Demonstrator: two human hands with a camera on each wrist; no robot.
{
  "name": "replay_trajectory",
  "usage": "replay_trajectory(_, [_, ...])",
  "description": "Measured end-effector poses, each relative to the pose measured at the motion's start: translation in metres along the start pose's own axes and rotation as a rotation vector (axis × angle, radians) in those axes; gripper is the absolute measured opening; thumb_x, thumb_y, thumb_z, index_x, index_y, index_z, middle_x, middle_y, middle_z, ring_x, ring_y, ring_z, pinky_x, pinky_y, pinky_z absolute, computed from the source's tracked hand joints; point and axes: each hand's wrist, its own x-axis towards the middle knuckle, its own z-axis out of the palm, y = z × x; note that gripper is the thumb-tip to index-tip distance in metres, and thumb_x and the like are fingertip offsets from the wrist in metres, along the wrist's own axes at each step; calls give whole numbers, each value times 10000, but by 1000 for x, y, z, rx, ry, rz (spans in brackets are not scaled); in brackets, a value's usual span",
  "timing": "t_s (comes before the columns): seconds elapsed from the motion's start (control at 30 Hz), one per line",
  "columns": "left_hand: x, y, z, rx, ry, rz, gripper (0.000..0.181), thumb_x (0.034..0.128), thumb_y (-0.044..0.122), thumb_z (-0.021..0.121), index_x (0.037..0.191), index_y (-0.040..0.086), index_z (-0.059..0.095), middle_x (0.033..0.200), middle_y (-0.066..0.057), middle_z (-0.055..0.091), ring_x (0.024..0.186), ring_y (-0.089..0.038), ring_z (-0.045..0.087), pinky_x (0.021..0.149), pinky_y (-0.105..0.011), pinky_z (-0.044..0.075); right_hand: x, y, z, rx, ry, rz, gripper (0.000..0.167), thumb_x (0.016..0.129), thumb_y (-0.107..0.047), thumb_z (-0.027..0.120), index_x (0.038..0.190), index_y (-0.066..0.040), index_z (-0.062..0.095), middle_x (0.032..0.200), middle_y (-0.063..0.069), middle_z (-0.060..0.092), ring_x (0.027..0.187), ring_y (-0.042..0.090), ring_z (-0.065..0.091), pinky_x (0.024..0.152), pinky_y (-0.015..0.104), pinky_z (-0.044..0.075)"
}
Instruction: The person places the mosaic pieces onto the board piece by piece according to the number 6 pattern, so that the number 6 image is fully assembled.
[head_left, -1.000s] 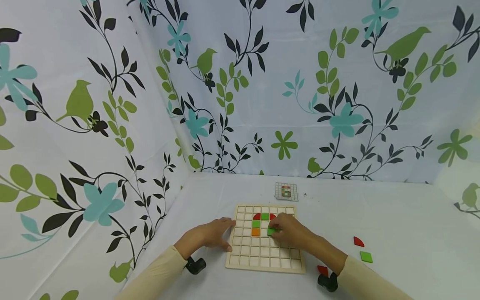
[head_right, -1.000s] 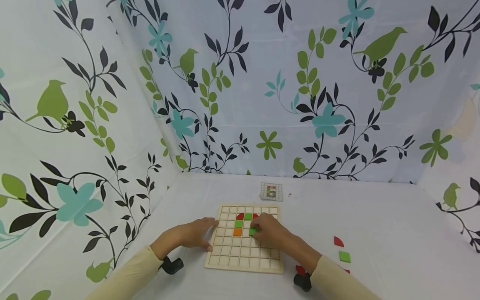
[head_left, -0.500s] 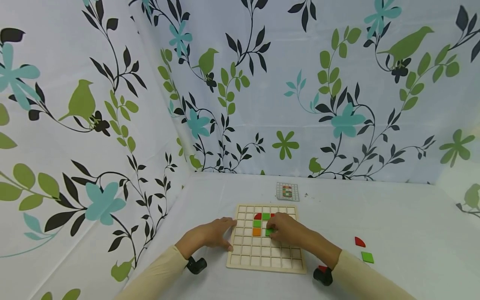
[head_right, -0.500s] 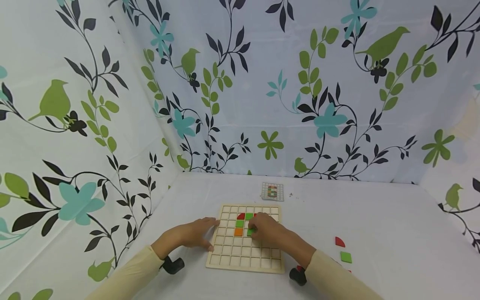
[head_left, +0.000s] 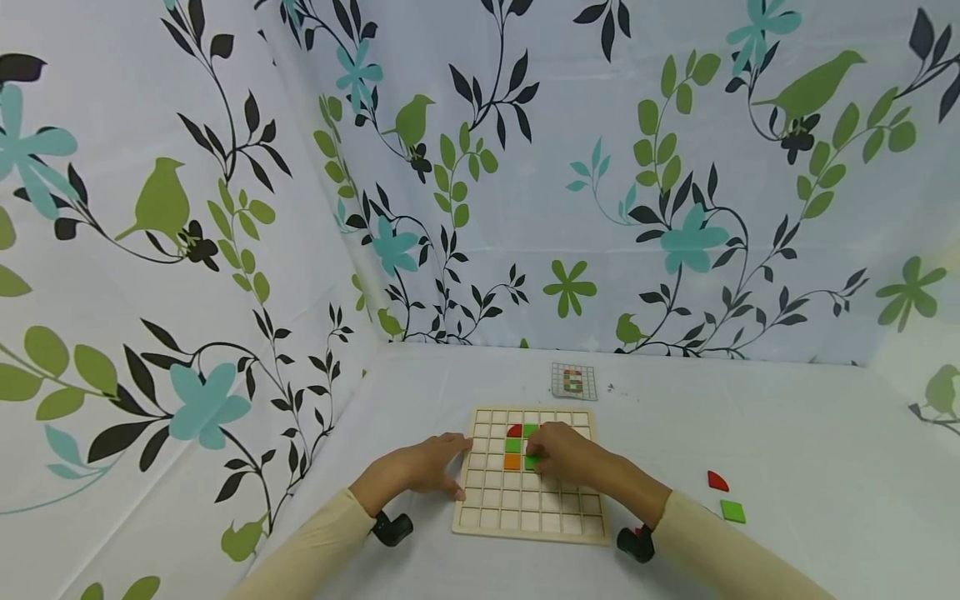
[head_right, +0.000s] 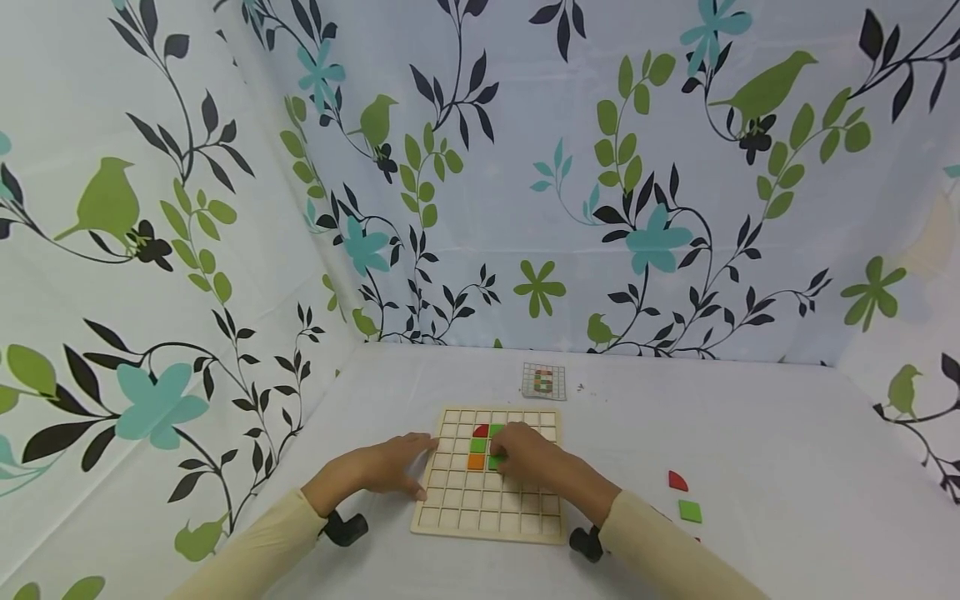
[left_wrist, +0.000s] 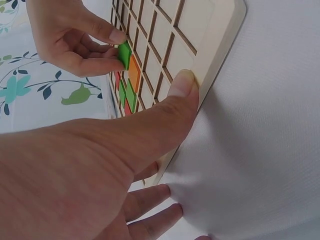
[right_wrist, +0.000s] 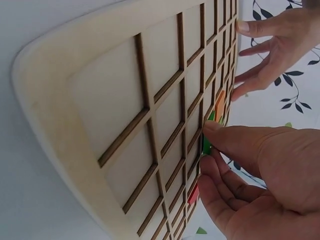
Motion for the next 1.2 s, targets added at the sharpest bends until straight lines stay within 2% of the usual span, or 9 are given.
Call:
replay_trajectory(0.17, [-1, 1, -1, -4, -1, 4, 877, 885, 323, 877, 1605, 92, 433, 1670, -128, 402, 1553, -346, 368, 1247, -537, 357, 3, -2, 1, 19, 1, -6, 152, 885, 19, 816, 1030, -19, 791, 1006, 56, 757, 968, 205, 662, 875, 394, 599])
replay_trajectory(0.3, [-1, 0, -2, 1, 2, 4, 873, 889, 321, 873, 1606, 91, 431, 1671, -130, 402, 1554, -352, 367, 1248, -540, 354, 3, -3, 4, 53, 31, -6, 157, 866, 20, 832, 1013, -15, 786, 990, 69, 746, 950, 220, 671, 851, 400, 607])
replay_trajectory(0.53, [-1, 0, 0, -16, 0, 17, 865, 882, 323, 880, 1593, 85, 448, 1663, -134, 412, 1548, -351, 376, 1245, -540, 359, -2, -1, 13, 118, 81, 42, 183, 867, 14, 833, 1033, -13, 763, 1033, 55, 714, 989, 220, 662, 904, 461, 594])
replay_trajectory(0.6, [0, -1, 1, -12, 2, 16, 871, 879, 334, 881, 1595, 91, 448, 1663, -129, 413, 1547, -349, 378, 1243, -537, 363, -3, -1, 15, 106, 94, 32, 195, 866, 8, 836, 1050, -3, 773, 1038, 52, 720, 991, 212, 654, 913, 456, 591])
replay_trajectory(0.73, [2, -3, 2, -2, 7, 12, 880, 877, 342, 882, 1600, 100, 443, 1664, -122, 413, 1544, -346, 383, 1238, -538, 371, -5, 0, 16, 17, 123, -40, 206, 872, -22, 837, 1073, -1, 797, 1031, 47, 745, 969, 191, 645, 901, 409, 582])
replay_trajectory(0.83, [3, -4, 2, 6, 12, 15, 886, 876, 343, 882, 1603, 100, 438, 1664, -121, 413, 1545, -342, 384, 1240, -533, 369, -7, 2, 16, -34, 149, -85, 201, 879, -42, 838, 1075, -10, 804, 1004, 47, 742, 922, 178, 632, 851, 358, 573])
replay_trajectory(0.97, [2, -4, 2, 2, 15, 17, 889, 869, 340, 888, 1600, 98, 443, 1662, -122, 418, 1547, -341, 381, 1243, -534, 365, -10, 5, 16, -31, 178, -95, 215, 885, -76, 846, 1083, -6, 795, 989, 60, 727, 895, 191, 633, 794, 310, 571])
replay_trajectory(1.2, [3, -4, 2, 11, 16, 16, 899, 858, 359, 892, 1597, 101, 449, 1658, -121, 424, 1544, -341, 389, 1241, -530, 370, -29, 12, 0, 127, 233, 28, 242, 948, -135, 799, 1161, -22, 774, 1067, 49, 720, 966, 178, 658, 852, 317, 602])
